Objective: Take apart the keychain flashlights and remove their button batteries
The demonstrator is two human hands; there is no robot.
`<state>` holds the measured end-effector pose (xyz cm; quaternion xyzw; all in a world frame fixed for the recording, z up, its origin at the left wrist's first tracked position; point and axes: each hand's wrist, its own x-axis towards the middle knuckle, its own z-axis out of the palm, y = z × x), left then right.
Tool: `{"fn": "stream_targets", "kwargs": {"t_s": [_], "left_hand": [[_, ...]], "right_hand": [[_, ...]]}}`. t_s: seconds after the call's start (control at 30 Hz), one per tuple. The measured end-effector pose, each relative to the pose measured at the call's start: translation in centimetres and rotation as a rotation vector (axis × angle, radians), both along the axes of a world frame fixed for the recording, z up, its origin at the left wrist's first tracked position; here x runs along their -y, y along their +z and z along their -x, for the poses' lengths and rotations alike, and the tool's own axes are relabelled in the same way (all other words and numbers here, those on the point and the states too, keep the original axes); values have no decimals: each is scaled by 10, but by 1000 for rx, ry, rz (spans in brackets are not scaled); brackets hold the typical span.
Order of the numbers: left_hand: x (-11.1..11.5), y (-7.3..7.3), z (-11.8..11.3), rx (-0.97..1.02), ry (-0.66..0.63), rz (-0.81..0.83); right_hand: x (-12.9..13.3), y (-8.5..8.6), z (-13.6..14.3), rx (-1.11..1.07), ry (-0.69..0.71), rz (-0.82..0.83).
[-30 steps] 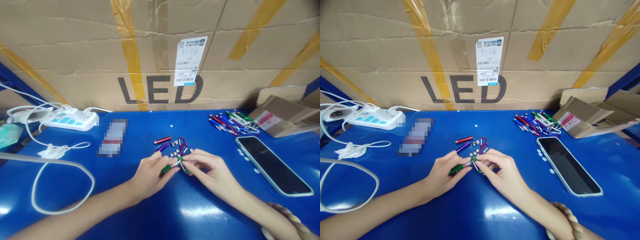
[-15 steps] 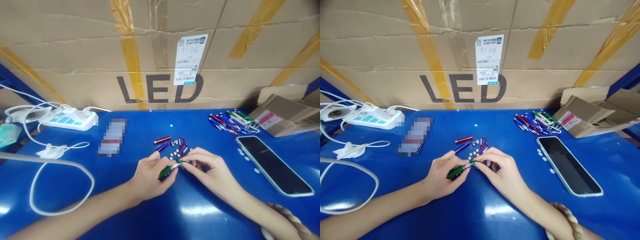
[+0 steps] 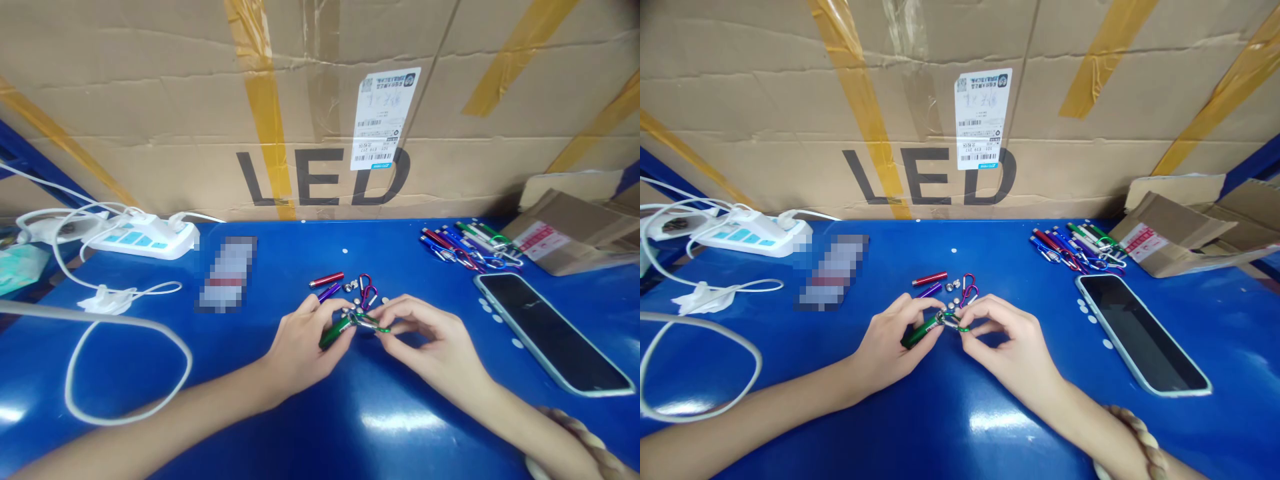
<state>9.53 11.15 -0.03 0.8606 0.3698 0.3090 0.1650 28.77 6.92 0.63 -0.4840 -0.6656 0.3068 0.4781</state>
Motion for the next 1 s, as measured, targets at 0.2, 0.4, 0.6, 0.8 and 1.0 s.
{"fn": "stream_targets", "kwargs": {"t_s": [0.2, 0.4, 0.6, 0.8, 1.0], "left_hand": [[-1, 3, 1, -48, -16, 113], [-4, 2, 2, 65, 12, 217], [-3, 0, 3, 131, -47, 227], [-5, -2, 5, 137, -195, 151], [-3, 1, 5, 75, -256, 98]], "right_hand": [[-4, -2, -3, 70, 52, 119], [-4, -5, -5, 72, 39, 147], [-7, -2, -2, 28, 119, 165], [-6, 2, 2, -97, 186, 238], [-8, -3, 3, -275, 127, 398]]}}
